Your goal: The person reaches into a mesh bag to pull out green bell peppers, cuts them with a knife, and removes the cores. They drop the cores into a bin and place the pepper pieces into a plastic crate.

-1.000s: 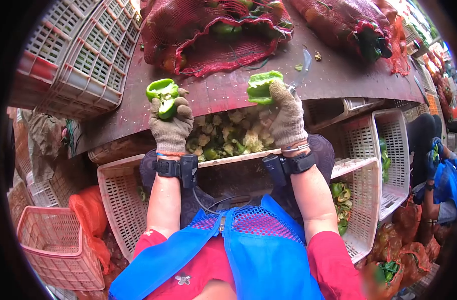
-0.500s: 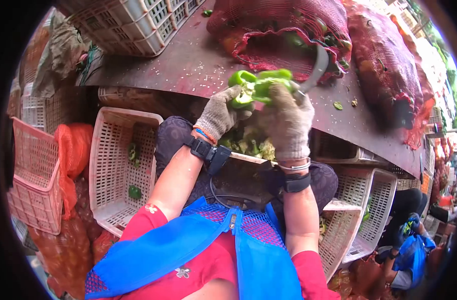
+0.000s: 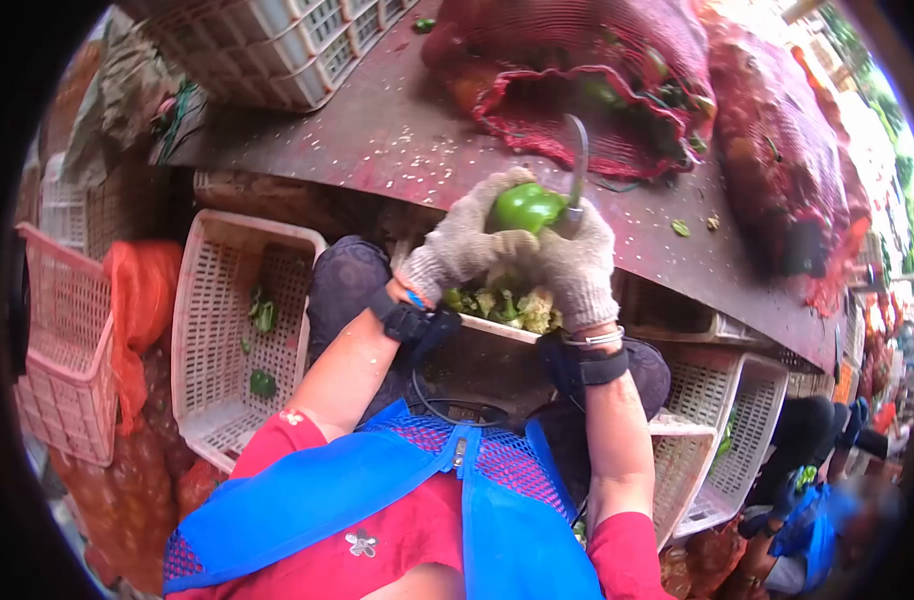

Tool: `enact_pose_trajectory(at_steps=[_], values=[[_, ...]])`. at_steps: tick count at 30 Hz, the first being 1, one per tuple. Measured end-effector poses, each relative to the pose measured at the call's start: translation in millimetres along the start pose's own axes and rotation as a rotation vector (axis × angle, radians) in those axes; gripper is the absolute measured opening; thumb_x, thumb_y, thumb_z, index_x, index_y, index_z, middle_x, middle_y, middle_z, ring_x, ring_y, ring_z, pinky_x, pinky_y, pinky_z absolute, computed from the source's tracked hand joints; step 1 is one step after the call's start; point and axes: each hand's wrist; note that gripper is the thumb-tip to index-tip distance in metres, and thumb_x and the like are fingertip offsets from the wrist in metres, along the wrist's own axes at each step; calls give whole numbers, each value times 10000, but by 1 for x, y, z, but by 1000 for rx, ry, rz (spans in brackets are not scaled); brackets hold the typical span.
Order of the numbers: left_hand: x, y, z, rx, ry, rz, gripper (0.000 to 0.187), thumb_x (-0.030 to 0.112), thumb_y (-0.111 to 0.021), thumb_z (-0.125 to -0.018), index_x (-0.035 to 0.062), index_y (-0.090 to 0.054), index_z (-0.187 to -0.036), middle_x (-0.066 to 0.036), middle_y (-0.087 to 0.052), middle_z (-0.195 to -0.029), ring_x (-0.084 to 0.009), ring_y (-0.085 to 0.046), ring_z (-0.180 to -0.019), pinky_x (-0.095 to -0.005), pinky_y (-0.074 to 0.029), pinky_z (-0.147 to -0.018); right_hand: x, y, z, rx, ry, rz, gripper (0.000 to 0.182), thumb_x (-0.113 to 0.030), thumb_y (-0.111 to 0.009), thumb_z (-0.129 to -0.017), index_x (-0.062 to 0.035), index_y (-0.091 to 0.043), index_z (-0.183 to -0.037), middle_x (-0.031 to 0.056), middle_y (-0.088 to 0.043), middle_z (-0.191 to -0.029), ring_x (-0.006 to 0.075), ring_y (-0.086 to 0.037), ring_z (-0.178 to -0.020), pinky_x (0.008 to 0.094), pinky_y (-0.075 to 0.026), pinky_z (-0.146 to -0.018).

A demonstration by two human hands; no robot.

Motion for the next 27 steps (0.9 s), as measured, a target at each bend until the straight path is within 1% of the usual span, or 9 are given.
enact_pose_trajectory(at_steps=[2,5,11,13,17,19,21,24,27], values=[[0,-9,0,146,-238,-397,935,508,-836,-661,1,-426,-1331,-193,-548,-1249,-273,-536,-1183,-361,-423,-1001,4,4,-2,-62,79,-75,350,-28,-735,-741,8,-626,-1072,47,-685,-922,124,-647,-770,270,-534,-687],[8,-14,-3,193,-146,-347,907,489,-821,-676,-19,-431,-1319,-238,-535,-1267,-344,-534,-1199,-392,-428,-997,-4,9,-7,-158,47,-163,362,-50,-732,-740,11,-631,-1082,48,-686,-918,125,-641,-791,277,-527,-706],[17,-20,-13,305,15,-340,711,360,-857,-661,-11,-537,-1176,-199,-622,-1092,-297,-632,-999,-370,-497,-875,18,-3,-22,-117,86,-106,224,-70,-646,-845,20,-650,-1050,40,-683,-891,129,-644,-756,281,-528,-681],[16,-18,-18,326,94,125,425,263,-805,-766,41,-602,-1066,-52,-654,-914,-106,-596,-800,-264,-506,-714,18,-3,-23,-153,-25,-41,174,-82,-651,-845,0,-651,-999,14,-658,-819,92,-612,-677,254,-511,-586],[15,-12,-11,286,341,729,243,258,-639,-920,73,-621,-1075,-50,-661,-940,-124,-636,-775,-267,-541,-675,9,-5,-10,-179,54,-83,243,-133,-769,-759,-16,-668,-946,1,-661,-748,64,-596,-640,234,-493,-576],[17,-12,-8,340,460,809,275,280,-600,-946,54,-614,-1103,-57,-663,-957,-150,-659,-820,-288,-559,-689,11,-5,-5,-183,144,-37,300,-159,-802,-740,-14,-670,-966,17,-675,-777,74,-617,-684,243,-512,-605],[7,-9,-10,342,481,947,279,277,-589,-953,52,-611,-1116,-61,-660,-968,-145,-656,-837,-283,-557,-702,2,-11,4,-103,9,-300,278,-150,-789,-761,-10,-670,-969,24,-678,-800,80,-624,-700,245,-519,-621],[5,-22,-5,454,230,387,214,204,-594,-948,39,-610,-1083,-63,-645,-930,-146,-643,-798,-284,-546,-676,12,-15,-4,31,-138,-473,211,-119,-749,-812,-15,-676,-981,21,-681,-829,71,-617,-700,234,-509,-627],[22,-15,3,381,338,885,132,128,-637,-897,16,-610,-962,-63,-619,-797,-163,-633,-691,-297,-533,-609,29,-23,-19,222,-134,-563,173,-108,-749,-810,-47,-667,-949,2,-646,-759,73,-561,-579,248,-467,-507]])
Point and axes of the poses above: each hand's wrist, its own z-axis away from the middle knuckle, its own y-axis out of the back of the hand, x = y × z
